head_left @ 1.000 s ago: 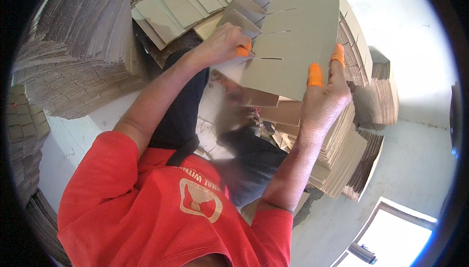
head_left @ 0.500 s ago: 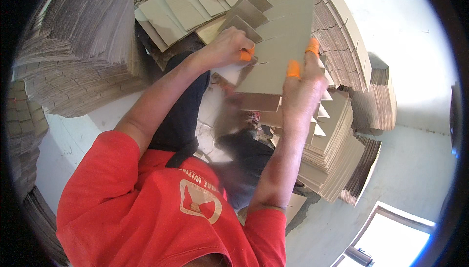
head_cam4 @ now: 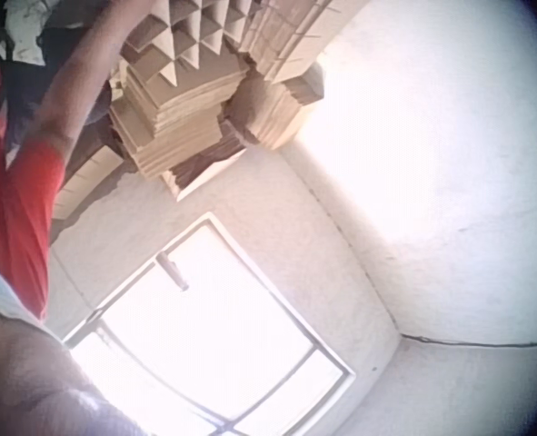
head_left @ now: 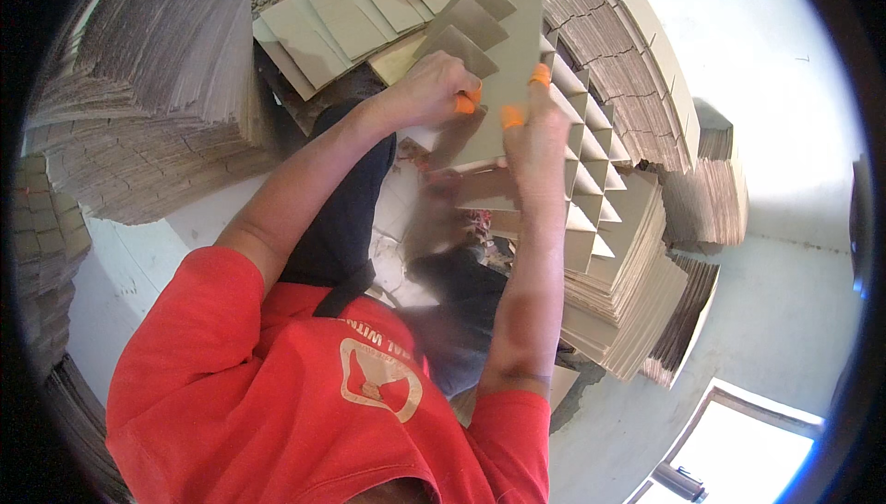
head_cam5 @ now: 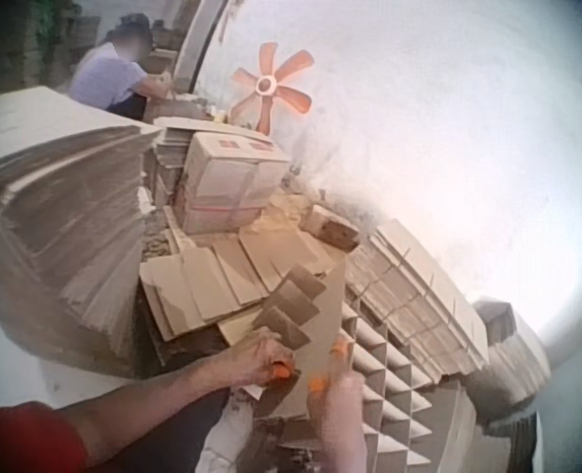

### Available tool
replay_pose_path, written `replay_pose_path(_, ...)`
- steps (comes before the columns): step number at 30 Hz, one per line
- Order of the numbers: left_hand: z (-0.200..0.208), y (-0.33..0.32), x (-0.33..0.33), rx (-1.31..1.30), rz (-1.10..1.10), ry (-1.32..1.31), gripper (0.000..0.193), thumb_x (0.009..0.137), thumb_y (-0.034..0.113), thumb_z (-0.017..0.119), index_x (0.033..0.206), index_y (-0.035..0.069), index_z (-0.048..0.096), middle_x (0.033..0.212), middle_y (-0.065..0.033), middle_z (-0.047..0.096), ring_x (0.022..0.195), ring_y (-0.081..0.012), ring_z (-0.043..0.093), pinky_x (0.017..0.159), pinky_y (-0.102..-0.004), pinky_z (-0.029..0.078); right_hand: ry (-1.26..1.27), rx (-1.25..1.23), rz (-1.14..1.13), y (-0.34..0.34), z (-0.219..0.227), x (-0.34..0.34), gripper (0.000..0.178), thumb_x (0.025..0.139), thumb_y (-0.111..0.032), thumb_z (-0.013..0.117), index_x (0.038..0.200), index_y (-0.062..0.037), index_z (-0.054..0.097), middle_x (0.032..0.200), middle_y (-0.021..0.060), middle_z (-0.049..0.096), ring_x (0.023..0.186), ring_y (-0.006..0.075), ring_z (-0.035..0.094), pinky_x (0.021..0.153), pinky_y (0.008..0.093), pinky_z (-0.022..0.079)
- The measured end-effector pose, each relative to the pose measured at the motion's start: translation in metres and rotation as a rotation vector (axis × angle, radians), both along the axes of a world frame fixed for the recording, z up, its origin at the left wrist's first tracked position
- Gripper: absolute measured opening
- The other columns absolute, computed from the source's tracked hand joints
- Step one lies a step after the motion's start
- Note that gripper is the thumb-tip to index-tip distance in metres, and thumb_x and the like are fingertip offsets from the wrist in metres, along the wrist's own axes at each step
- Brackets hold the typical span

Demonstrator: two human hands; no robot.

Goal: The person sits on the floor and repeatedly folds pre-cut cardboard sheets into box shapes. They pick up a flat sheet, fold along the scored lines to form sides and flaps, and place the assembled box onto a growing stack.

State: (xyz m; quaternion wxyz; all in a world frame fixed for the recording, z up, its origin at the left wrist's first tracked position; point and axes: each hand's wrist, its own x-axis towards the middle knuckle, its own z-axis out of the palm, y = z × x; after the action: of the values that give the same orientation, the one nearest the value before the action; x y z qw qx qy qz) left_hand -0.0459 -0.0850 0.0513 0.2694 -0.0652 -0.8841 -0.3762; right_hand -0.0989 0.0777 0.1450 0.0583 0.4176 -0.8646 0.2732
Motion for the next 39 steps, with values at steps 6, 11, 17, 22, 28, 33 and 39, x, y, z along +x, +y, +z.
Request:
replay_pose_path(6,-0.005,0.002,-0.009,-0.042,-0.005,-0.026,0.011,0.074,0.013,0.075,0.080,0.007,0.068,0.076,-0.0107,0.060,0.079,-0.0310,0.059,0.072,-0.0424,0.045,-0.327,0.472,-0.057,-0.011,-0.027,0.010,0.034,0.079,-0.009,0.071,0.106,0.0068,0.059,0.089,0.0277,0.066,0.089,0.0409,0.067,0.076,0.0487,0.053)
replay_pose_path(11,0.004,-0.001,0.000,-0.131,-0.029,0.039,0.026,0.074,0.008,0.073,0.099,0.008,0.068,0.101,-0.0088,0.067,0.099,-0.0297,0.060,0.086,-0.0409,0.046,-0.232,0.020,-0.208,0.020,-0.017,0.014,0.041,0.082,-0.012,0.072,0.118,0.0037,0.060,0.082,0.0257,0.066,0.079,0.0399,0.067,0.071,0.0457,0.054)
replay_pose_path(17,0.026,0.014,0.007,-0.393,-0.087,0.148,0.056,0.070,0.000,0.073,0.124,0.011,0.060,0.130,-0.0046,0.059,0.127,-0.0285,0.048,0.104,-0.0411,0.042,0.267,0.081,-0.599,0.199,-0.022,-0.044,0.040,0.080,-0.006,0.071,0.119,-0.0017,0.065,0.098,0.0213,0.070,0.085,0.0299,0.069,0.073,0.0403,0.054)
replay_pose_path(22,0.019,0.013,-0.007,-0.436,-0.249,0.107,0.048,0.065,-0.004,0.071,0.111,0.008,0.064,0.122,-0.0063,0.062,0.129,-0.0297,0.047,0.108,-0.0443,0.040,-0.241,0.384,-0.493,0.255,-0.005,-0.041,0.037,0.077,-0.007,0.071,0.114,-0.0015,0.064,0.097,0.0245,0.067,0.093,0.0419,0.065,0.076,0.0491,0.052)
replay_pose_path(28,0.032,0.006,-0.019,-0.481,-0.263,0.138,0.027,0.062,-0.010,0.064,0.085,0.003,0.058,0.091,-0.0093,0.061,0.107,-0.0288,0.054,0.103,-0.0427,0.043,-0.070,0.369,-0.485,0.243,-0.016,-0.006,0.033,0.077,-0.005,0.071,0.108,-0.0035,0.059,0.091,0.0241,0.066,0.086,0.0447,0.063,0.073,0.0519,0.050)
replay_pose_path(33,0.055,0.013,-0.026,-0.280,-0.187,-0.022,0.059,0.066,-0.003,0.072,0.122,0.004,0.056,0.110,-0.0117,0.059,0.112,-0.0314,0.052,0.104,-0.0416,0.041,0.093,0.208,-0.429,0.232,0.045,0.066,0.028,0.078,0.003,0.063,0.105,-0.0054,0.064,0.091,0.0194,0.067,0.077,0.0384,0.066,0.066,0.0437,0.053)
replay_pose_path(39,0.073,0.044,-0.078,-0.550,-0.347,0.274,0.071,0.072,0.008,0.075,0.138,0.008,0.048,0.139,-0.0126,0.051,0.124,-0.0350,0.047,0.101,-0.0432,0.043,0.096,0.264,-0.300,0.241,0.102,0.096,0.038,0.075,0.010,0.062,0.111,-0.0009,0.069,0.108,0.0181,0.069,0.093,0.0308,0.071,0.079,0.0335,0.055)
